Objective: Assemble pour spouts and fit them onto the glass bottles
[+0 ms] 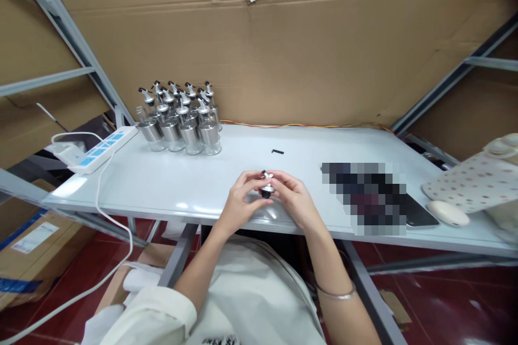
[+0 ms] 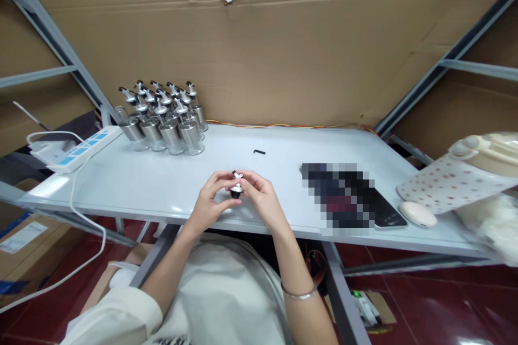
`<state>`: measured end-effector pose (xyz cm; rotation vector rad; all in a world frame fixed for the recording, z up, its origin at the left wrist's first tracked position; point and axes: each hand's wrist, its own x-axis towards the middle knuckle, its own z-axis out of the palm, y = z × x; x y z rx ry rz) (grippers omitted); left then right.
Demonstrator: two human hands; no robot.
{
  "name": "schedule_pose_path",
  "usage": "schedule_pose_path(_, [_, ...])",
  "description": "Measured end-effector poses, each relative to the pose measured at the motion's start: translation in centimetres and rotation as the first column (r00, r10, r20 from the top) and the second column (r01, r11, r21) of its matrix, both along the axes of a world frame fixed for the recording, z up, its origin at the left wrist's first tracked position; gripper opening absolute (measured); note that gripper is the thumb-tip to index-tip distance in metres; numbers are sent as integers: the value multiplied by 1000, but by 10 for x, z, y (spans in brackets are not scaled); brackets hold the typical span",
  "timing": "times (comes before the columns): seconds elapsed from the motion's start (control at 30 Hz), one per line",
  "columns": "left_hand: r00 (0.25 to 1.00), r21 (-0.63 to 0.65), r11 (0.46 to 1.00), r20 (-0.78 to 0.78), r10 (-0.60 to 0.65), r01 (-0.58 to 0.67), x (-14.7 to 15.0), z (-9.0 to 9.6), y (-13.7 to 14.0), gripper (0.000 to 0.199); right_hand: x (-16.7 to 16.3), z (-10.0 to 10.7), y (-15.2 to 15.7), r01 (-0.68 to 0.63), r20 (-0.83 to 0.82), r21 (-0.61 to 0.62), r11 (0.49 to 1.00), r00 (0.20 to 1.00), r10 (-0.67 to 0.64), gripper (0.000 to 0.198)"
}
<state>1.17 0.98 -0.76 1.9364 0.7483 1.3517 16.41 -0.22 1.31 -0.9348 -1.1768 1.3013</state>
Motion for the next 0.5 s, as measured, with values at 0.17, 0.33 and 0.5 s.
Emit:
schedule_pose_path(0.17, [995, -15, 997, 62, 80, -80, 0, 0, 1, 30, 2, 11, 9, -8, 161, 42, 999, 987, 2, 32])
schedule_pose_path(0.33, [989, -73, 993, 108, 100, -92, 0, 0, 0, 27, 11, 22, 17, -21, 370, 57, 998, 929, -1, 39])
schedule_pose_path(0.5, [991, -149, 986, 102, 88, -72, 2, -1, 0, 21, 34, 24, 47, 21, 787, 211, 977, 590, -182, 38])
